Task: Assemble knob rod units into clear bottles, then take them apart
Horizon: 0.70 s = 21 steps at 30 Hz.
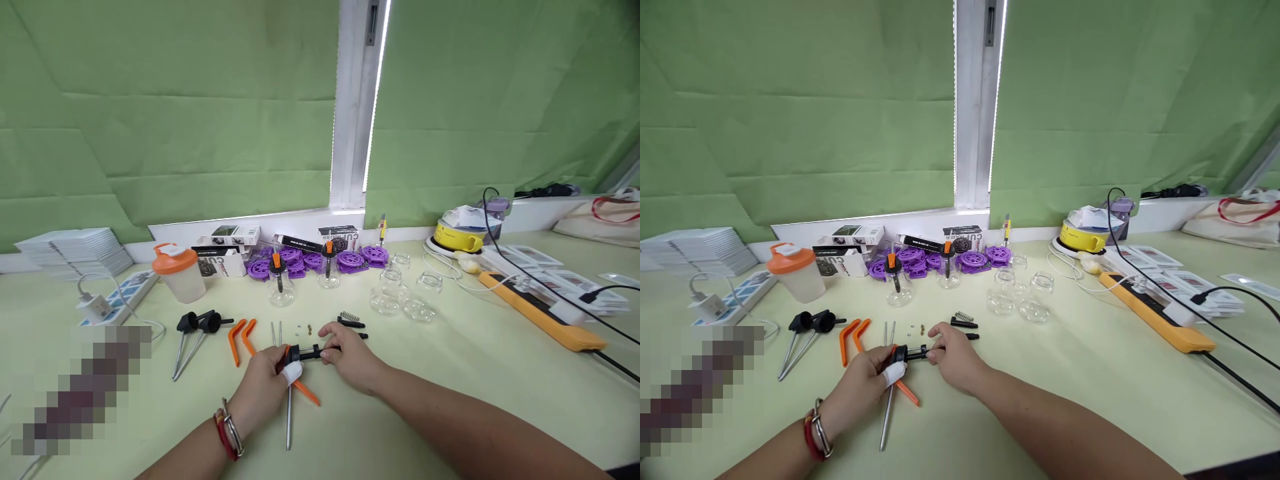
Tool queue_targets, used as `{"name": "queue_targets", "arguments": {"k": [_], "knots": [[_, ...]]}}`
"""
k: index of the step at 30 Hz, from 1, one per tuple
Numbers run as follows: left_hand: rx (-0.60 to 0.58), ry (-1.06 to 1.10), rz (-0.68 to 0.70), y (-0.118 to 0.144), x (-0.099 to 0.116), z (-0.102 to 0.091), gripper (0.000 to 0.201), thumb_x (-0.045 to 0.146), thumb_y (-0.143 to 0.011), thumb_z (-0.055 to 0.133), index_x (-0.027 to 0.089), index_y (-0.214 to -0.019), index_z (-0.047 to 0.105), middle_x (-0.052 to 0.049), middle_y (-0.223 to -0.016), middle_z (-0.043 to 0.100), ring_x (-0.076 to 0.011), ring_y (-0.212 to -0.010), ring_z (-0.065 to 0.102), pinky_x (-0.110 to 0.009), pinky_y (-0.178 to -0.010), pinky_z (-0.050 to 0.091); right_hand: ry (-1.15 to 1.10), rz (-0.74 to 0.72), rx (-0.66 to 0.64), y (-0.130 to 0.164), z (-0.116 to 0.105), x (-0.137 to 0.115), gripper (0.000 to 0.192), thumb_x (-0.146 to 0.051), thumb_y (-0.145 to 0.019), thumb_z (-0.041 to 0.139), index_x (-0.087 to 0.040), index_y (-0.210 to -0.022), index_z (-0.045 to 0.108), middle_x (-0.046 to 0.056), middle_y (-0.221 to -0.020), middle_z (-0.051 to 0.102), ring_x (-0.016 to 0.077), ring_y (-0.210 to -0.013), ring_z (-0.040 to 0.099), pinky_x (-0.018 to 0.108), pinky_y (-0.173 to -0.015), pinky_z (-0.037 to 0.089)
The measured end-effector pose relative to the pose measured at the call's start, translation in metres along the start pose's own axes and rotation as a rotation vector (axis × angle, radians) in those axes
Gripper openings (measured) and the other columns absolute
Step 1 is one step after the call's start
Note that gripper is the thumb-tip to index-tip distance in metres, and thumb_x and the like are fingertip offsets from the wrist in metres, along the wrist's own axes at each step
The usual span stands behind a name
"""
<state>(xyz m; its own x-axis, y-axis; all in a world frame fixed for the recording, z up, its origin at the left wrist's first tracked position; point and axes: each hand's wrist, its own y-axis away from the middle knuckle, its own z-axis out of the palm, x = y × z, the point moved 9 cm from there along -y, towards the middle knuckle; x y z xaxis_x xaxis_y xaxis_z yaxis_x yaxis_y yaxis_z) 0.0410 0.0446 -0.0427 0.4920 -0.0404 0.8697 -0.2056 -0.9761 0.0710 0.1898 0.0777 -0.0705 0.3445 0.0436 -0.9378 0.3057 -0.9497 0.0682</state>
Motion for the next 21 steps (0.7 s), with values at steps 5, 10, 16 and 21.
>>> {"name": "queue_targets", "arguments": {"k": [5, 10, 16, 21], "knots": [[0.097, -0.100, 0.037, 0.001, 0.004, -0.003, 0.019, 0.036, -0.077, 0.051, 0.019, -0.068, 0.051, -0.001, -0.070, 0.052, -0.0184, -0.069, 0.047, -0.030, -0.065, 0.039, -0.009, -0.010, 0.021, -0.004, 0.008, -0.002, 0.027, -0.010, -0.075, 0.050, -0.021, -0.100, 0.050, -0.001, -0.071, 0.062, 0.0149, -0.068, 0.055, 0.027, -0.065, 0.039], [0.133, -0.072, 0.035, -0.002, 0.000, -0.005, 0.017, 0.034, -0.076, 0.051, 0.018, -0.069, 0.053, -0.001, -0.070, 0.051, -0.0183, -0.069, 0.047, -0.031, -0.066, 0.039, 0.004, -0.027, 0.053, -0.010, 0.015, -0.001, 0.025, -0.008, -0.073, 0.050, -0.021, -0.095, 0.051, -0.001, -0.070, 0.059, 0.0135, -0.064, 0.052, 0.027, -0.063, 0.039], [0.137, 0.000, -0.012, -0.003, -0.010, -0.007, 0.019, 0.035, -0.076, 0.053, 0.017, -0.071, 0.057, -0.001, -0.071, 0.052, -0.0177, -0.069, 0.047, -0.030, -0.065, 0.038, 0.021, -0.060, 0.036, -0.012, 0.020, -0.005, 0.014, -0.011, -0.075, 0.050, -0.021, -0.085, 0.048, -0.002, -0.068, 0.057, 0.0130, -0.062, 0.049, 0.025, -0.059, 0.037], [0.165, 0.037, -0.082, 0.002, -0.017, -0.016, 0.021, 0.037, -0.073, 0.056, 0.017, -0.075, 0.061, -0.003, -0.070, 0.055, -0.0187, -0.067, 0.047, -0.032, -0.063, 0.038, 0.030, -0.080, 0.017, -0.013, 0.027, -0.015, 0.018, -0.012, -0.076, 0.051, -0.022, -0.090, 0.048, -0.002, -0.072, 0.059, 0.0137, -0.064, 0.051, 0.025, -0.058, 0.038]]}}
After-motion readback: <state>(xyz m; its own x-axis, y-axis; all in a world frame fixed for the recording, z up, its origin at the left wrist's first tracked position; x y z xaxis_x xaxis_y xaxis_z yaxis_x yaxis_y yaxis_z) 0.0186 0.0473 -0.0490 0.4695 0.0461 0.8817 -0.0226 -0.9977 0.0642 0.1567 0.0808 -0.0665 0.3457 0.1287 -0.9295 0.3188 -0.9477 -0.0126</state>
